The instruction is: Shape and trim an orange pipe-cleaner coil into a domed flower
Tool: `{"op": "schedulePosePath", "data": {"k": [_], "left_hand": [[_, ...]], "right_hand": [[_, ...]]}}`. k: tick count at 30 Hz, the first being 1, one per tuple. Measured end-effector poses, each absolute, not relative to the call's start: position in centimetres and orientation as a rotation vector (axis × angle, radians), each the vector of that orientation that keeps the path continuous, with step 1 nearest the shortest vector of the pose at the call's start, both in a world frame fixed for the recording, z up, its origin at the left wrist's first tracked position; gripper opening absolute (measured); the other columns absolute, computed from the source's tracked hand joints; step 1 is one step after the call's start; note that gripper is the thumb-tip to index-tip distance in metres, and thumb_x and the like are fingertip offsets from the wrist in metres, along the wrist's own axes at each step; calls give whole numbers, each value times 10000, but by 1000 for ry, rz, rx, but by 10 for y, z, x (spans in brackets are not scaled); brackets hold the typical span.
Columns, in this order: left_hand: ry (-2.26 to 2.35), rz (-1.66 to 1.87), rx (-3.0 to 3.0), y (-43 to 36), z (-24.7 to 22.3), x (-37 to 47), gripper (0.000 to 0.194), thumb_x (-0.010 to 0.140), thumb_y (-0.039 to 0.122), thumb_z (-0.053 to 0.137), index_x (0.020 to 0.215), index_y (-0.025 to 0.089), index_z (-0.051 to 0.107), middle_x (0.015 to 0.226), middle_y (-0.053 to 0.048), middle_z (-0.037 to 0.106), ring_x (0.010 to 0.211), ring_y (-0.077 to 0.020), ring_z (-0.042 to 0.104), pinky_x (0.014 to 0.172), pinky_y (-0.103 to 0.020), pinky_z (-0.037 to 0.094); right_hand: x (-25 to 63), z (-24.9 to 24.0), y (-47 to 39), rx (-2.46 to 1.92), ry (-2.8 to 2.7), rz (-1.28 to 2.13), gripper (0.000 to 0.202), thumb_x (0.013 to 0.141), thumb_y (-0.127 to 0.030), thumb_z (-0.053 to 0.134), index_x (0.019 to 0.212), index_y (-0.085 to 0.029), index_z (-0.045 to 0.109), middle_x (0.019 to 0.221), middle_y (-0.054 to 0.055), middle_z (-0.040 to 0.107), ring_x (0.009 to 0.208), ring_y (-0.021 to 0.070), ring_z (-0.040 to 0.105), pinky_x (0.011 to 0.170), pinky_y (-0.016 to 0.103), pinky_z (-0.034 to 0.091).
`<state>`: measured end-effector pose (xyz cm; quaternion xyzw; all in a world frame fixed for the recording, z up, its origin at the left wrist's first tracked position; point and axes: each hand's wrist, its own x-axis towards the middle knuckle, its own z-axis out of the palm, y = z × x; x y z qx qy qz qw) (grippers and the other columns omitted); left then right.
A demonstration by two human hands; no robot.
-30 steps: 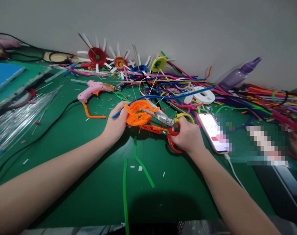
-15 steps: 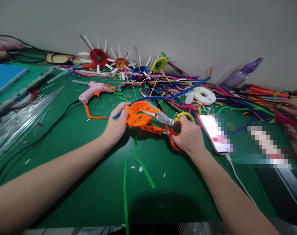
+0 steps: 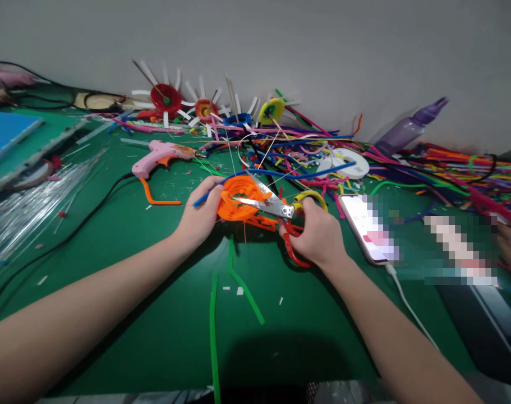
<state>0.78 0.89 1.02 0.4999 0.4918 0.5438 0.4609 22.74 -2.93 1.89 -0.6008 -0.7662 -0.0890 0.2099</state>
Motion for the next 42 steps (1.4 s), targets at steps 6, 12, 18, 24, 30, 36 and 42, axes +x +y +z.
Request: {"op": "schedulePosePath", "data": {"k": [6,12,18,24,30,36,42], "left_hand": [[1176,1325,1197,10,9,8,112,806,254,530,774,181,609,675,24,546,588,-102,449,537,-209,358],[1196,1335,1208,12,7,7,119,811,264,525,790,184,611,698,15,565,633,-115,496,564,-207,397],[1215,1332,1160,11,8,8,109,812,230,533,795,174,625,688,28,556,587,-89,462,515,-180,370],[1175,1347,1133,12,5,7,106,821,229,519,794,190,614,604,35,520,492,-89,445,437,-188,349],[1144,1358,1125,12,2,7,112,842,259,510,794,204,595,560,41,494,464,-91,461,434,-192,370],[1161,1466,1052,13,2,6,97,864,283,473,835,221,541,547,61,460,393,-76,407,377,-196,316],[1155,1700,960,15,3,2,74,889,301,467,859,237,491,604,65,436,383,-65,376,362,-202,291]], "right_hand": [[231,18,-27,-1698,-2141,-357,145,667,-323,491,735,-196,485,605,66,614,515,196,554,463,287,315],[232,18,-26,-1684,-2079,-443,112,731,-282,475,650,-206,487,524,30,592,430,147,504,453,268,309],[241,17,-25,-1731,-1953,-357,194,734,-379,551,655,-219,474,530,30,568,477,174,523,463,276,339],[242,20,-24,-1645,-1843,-205,271,777,-470,550,733,-235,424,646,34,579,623,202,567,535,290,414],[241,17,-21,-1534,-1984,-193,323,817,-511,529,885,-198,483,782,75,570,717,228,545,620,349,445],[252,17,-17,-1447,-2085,-300,238,766,-382,574,891,-188,515,789,81,578,730,240,535,659,370,444],[258,12,-11,-1539,-2097,-318,276,733,-254,566,979,-128,571,904,152,640,860,303,572,743,429,470]]}}
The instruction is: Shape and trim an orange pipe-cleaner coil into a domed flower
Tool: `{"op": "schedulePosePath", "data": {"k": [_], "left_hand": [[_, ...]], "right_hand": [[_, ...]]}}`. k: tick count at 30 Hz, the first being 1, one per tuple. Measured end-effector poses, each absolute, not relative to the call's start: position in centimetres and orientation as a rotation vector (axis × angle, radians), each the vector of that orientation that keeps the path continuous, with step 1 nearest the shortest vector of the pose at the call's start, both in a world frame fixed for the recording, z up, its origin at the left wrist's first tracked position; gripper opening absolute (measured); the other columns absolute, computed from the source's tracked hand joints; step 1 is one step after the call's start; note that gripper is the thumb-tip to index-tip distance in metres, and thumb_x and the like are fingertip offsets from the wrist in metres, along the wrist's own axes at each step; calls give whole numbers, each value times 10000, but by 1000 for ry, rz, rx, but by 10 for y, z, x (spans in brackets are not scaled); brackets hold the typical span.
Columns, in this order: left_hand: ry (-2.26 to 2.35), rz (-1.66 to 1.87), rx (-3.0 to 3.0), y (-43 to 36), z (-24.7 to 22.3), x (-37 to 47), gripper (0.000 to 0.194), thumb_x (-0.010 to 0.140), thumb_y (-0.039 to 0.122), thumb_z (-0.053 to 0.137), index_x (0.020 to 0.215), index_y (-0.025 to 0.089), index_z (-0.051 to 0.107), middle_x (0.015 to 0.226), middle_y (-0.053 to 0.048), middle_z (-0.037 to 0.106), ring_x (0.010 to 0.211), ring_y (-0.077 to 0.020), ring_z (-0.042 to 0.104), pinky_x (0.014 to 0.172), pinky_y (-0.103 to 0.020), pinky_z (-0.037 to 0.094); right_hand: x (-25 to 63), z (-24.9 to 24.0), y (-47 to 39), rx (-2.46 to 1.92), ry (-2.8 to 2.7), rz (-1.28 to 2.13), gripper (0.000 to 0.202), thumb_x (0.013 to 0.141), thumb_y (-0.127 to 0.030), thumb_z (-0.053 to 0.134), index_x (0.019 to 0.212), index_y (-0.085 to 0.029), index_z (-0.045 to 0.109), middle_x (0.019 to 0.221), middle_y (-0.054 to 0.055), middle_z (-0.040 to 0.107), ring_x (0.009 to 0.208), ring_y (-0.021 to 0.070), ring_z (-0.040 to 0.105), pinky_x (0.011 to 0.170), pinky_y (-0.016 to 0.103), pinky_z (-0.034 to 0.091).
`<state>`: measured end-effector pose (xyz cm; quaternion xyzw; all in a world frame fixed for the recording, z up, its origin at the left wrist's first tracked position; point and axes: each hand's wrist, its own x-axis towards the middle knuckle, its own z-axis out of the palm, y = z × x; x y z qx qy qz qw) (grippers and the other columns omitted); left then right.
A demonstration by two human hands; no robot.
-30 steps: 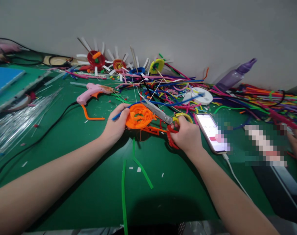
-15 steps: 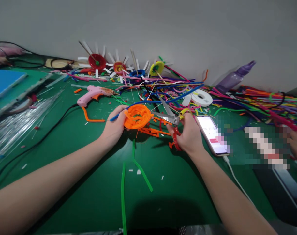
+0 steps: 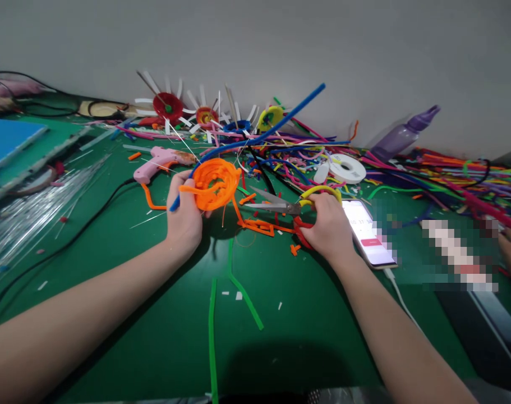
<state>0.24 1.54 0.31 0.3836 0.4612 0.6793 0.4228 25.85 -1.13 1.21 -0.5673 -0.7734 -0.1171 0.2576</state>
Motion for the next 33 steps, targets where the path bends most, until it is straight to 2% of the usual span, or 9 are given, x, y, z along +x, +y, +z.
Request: {"op": "schedulePosePath", "data": {"k": [3,8,12,16,18,21,23,29,33], "left_hand": [[1189,1682,1035,13,5,3,79,888,294,466,859,231,504,660,45,471,455,-79,418,407,-207,344],[1280,1610,1317,3,9,4,123,873,321,486,854,219,551,844,-16,580,768,-145,546,702,-240,473],[1238,1536,1522,-3,10,2,172,892,365,472,914,219,560,852,-28,597,783,-166,552,728,-271,468],[1193,1484,1677,-7,8,2,169,914,330,446,960,216,562,858,-31,633,781,-166,574,717,-274,474],[1179,1459,1727,-8,7,2,172,914,315,443,976,209,564,867,-31,644,778,-162,585,705,-270,478],[1156,1406,1772,-9,7,3,179,913,301,440,987,200,569,868,-30,656,768,-157,596,687,-262,478],[1143,1373,1770,-10,7,3,184,917,294,433,997,198,568,883,-32,665,777,-156,606,700,-264,482],[1139,1314,1775,-10,10,4,170,904,274,430,978,195,560,891,-35,691,780,-155,625,710,-268,496],[1122,1296,1848,-10,9,3,180,913,271,423,995,184,557,875,-28,696,747,-137,627,684,-247,494]], "right_hand": [[258,9,-9,-1569,-2085,-203,324,721,-273,619,1005,-122,584,943,157,648,911,311,588,792,457,485],[261,5,-9,-1586,-2079,99,490,649,-272,695,1107,-150,572,1088,150,626,1067,320,580,906,520,483],[263,5,-10,-1590,-2128,225,449,687,-316,686,1104,-178,595,1115,129,622,1097,306,578,938,537,484],[252,15,-17,-1547,-1999,103,373,746,-317,651,1091,-178,624,1082,134,635,1069,300,602,949,550,485],[240,23,-24,-1461,-1901,195,295,794,-296,620,1069,-194,644,1005,107,677,1023,272,636,918,507,517],[223,30,-35,-1294,-1734,844,260,844,-341,586,1052,-204,661,849,48,713,753,185,692,726,381,594],[216,30,-40,-1137,-1644,1194,354,820,-354,631,1150,-225,630,926,37,724,664,147,687,663,345,603],[213,24,-42,-1023,-1469,1408,270,782,-311,677,1042,-236,682,750,-23,702,602,135,689,666,336,606],[214,25,-41,-1017,-1370,1460,307,729,-373,703,989,-210,681,681,-28,691,573,148,683,643,338,598]]}}
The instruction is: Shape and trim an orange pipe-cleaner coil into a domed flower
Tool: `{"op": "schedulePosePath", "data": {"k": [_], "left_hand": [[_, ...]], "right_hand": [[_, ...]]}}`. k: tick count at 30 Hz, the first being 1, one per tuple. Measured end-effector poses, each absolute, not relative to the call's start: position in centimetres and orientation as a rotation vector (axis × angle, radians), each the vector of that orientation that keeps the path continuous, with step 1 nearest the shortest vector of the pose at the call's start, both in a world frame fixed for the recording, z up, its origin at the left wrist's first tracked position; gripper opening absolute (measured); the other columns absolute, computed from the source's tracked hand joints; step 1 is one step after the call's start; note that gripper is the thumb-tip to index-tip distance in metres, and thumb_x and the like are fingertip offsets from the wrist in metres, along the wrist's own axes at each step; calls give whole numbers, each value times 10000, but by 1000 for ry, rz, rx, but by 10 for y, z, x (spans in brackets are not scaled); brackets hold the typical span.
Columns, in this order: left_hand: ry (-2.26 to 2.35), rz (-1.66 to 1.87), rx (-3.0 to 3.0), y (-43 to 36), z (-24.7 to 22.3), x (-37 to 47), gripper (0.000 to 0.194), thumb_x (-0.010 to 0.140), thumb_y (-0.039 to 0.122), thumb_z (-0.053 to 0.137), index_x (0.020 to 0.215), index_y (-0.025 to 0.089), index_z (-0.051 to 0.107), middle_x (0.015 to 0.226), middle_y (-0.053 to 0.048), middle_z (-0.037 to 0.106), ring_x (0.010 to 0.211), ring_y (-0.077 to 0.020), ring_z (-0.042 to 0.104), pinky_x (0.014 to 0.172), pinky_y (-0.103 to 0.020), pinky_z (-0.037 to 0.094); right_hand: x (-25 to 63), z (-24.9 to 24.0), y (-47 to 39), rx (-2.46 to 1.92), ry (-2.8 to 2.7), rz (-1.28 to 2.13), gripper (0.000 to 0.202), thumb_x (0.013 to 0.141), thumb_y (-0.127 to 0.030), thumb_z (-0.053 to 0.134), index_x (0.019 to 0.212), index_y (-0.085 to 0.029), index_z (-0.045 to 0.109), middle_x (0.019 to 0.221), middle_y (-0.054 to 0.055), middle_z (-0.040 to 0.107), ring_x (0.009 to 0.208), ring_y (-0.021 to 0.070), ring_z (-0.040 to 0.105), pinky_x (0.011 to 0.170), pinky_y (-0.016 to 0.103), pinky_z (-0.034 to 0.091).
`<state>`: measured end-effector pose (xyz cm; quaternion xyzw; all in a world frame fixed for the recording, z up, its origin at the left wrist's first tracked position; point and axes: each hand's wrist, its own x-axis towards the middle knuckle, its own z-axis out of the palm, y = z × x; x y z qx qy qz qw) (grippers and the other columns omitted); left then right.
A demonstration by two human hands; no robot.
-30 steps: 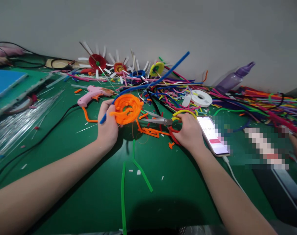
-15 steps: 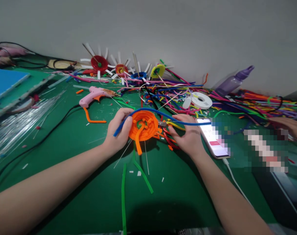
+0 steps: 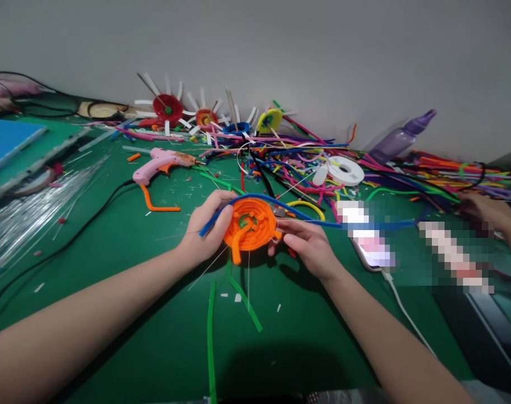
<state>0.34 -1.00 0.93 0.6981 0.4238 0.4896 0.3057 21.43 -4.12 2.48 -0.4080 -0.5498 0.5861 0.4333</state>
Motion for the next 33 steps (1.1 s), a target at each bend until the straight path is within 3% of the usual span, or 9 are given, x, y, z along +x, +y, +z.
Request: {"op": "schedulePosePath", "data": {"k": [6,18,25,33], "left_hand": [[1112,1151,2047,-12,10,2,227,904,270,420,1042,174,572,919,-39,712,768,-143,657,678,-243,520],[1064,1083,2120,-12,12,2,221,897,254,441,1045,161,576,911,-30,737,746,-128,683,651,-206,510],[1075,1111,2098,-10,12,2,220,907,262,432,1027,157,584,866,-26,721,694,-121,651,630,-218,501],[1083,1205,2015,-8,12,3,204,911,261,427,970,153,590,838,-24,694,701,-115,627,631,-216,495]], "right_hand": [[208,30,-45,-1338,-1326,1306,320,649,-424,766,809,-180,635,644,-3,672,476,137,634,481,279,538],[209,27,-43,-1362,-1467,1253,138,679,-273,674,763,-181,617,538,-35,619,444,123,617,482,241,521],[210,30,-43,-1323,-1399,1323,196,708,-338,701,780,-175,617,552,-22,642,447,134,622,488,269,525],[221,27,-40,-1079,-1290,1541,303,732,-341,749,976,-177,674,668,-4,717,521,131,666,525,270,543]]}}
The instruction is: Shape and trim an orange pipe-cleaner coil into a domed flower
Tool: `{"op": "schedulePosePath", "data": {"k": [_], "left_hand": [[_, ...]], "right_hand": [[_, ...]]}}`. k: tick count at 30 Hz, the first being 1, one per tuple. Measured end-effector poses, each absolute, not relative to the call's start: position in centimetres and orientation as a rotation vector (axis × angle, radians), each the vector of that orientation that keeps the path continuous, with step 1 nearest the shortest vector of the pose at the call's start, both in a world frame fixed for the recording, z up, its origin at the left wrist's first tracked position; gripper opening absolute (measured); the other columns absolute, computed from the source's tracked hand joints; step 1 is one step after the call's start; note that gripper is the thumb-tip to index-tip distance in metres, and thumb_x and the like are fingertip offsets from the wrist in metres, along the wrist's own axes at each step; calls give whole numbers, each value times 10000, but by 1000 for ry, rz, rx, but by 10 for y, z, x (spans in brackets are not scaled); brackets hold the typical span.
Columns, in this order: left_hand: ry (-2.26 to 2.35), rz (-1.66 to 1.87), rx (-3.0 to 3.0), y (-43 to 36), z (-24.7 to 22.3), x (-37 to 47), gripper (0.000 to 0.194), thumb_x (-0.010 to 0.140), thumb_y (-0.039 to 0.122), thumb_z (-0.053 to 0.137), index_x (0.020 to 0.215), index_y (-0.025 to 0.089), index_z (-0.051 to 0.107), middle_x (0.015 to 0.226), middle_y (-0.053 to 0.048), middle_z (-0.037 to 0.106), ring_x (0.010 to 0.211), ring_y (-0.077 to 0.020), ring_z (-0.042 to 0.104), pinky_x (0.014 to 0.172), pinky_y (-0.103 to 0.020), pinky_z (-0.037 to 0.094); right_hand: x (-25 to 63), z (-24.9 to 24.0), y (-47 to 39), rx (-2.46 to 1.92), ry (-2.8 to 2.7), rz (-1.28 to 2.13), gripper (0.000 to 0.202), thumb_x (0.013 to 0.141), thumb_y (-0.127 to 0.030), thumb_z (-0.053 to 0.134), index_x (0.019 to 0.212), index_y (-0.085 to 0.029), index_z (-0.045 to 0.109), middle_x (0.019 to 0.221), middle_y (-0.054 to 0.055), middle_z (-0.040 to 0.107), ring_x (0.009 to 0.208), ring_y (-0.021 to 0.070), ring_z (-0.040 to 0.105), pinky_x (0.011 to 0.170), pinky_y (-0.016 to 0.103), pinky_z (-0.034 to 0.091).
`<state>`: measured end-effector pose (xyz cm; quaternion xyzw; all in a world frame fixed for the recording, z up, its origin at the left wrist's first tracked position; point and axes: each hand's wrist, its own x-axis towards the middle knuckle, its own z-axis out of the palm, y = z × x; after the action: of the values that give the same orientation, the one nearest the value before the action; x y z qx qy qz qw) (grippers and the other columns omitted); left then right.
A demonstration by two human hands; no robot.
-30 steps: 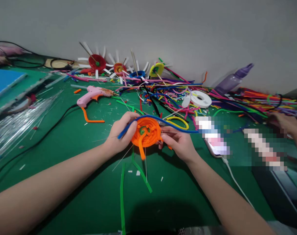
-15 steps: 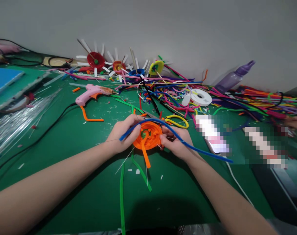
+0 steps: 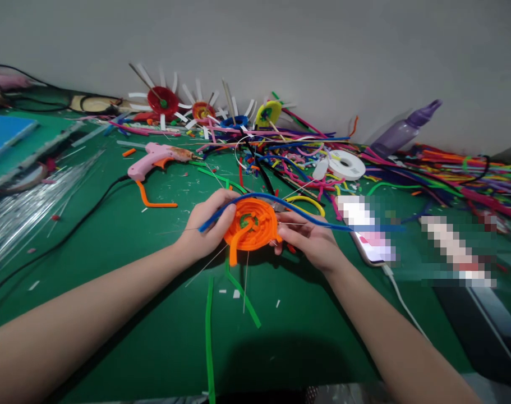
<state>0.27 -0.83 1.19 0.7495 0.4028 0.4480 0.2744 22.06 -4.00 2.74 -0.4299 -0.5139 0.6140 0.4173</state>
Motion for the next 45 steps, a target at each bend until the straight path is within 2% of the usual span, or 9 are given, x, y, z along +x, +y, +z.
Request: {"op": "schedulePosePath", "data": {"k": [7,11,18,20,22,25,30,32,45], "left_hand": [[1075,1223,1970,-8,13,3,213,916,266,416,955,151,591,879,-39,690,744,-122,631,676,-227,509],[1100,1218,1956,-8,13,3,216,918,265,413,956,152,594,861,-36,689,738,-127,627,678,-239,510],[1133,1193,1952,-7,11,3,214,913,274,421,946,158,597,844,-30,688,735,-126,622,671,-232,505],[1155,1183,1945,-7,12,3,215,910,277,418,936,162,597,838,-31,688,735,-131,619,674,-241,506],[1172,1175,1938,-7,13,4,218,908,284,415,926,167,598,832,-32,687,734,-136,617,676,-250,508],[1182,1164,1935,-7,13,4,222,906,292,414,922,170,599,836,-32,688,741,-139,619,683,-254,510],[1180,1159,1939,-8,14,4,222,907,285,413,923,167,600,855,-35,694,760,-140,624,703,-251,509],[1177,1151,1939,-8,14,4,222,906,284,415,922,165,601,859,-36,695,759,-140,625,700,-249,508],[1162,1133,1927,-8,15,4,208,907,278,419,914,168,595,846,-31,691,753,-140,621,690,-247,506]], "right_hand": [[222,25,-37,-997,-1273,1632,395,705,-393,784,1016,-182,662,678,-11,702,537,128,663,591,302,561],[223,26,-37,-1020,-1333,1629,440,705,-366,789,1076,-183,641,699,-22,691,565,114,667,581,261,538],[216,30,-39,-1160,-1345,1584,452,678,-399,788,1036,-197,602,662,-51,666,568,114,657,636,277,562],[215,32,-41,-1200,-1380,1526,407,690,-433,770,986,-197,619,664,-41,668,575,117,653,638,281,567],[214,34,-42,-1236,-1454,1465,326,713,-471,739,855,-192,646,690,-14,673,599,123,655,654,287,573],[213,35,-42,-1265,-1516,1412,322,736,-499,701,720,-183,640,756,17,677,618,123,656,668,286,575],[213,30,-43,-1262,-1457,1438,397,741,-455,699,1012,-186,592,711,-21,644,591,119,651,659,280,563],[213,28,-43,-1273,-1460,1435,428,748,-451,690,1056,-180,569,715,-20,638,603,124,655,676,285,559],[212,32,-45,-1315,-1544,1343,268,779,-431,641,883,-190,593,752,1,644,606,117,650,711,294,557]]}}
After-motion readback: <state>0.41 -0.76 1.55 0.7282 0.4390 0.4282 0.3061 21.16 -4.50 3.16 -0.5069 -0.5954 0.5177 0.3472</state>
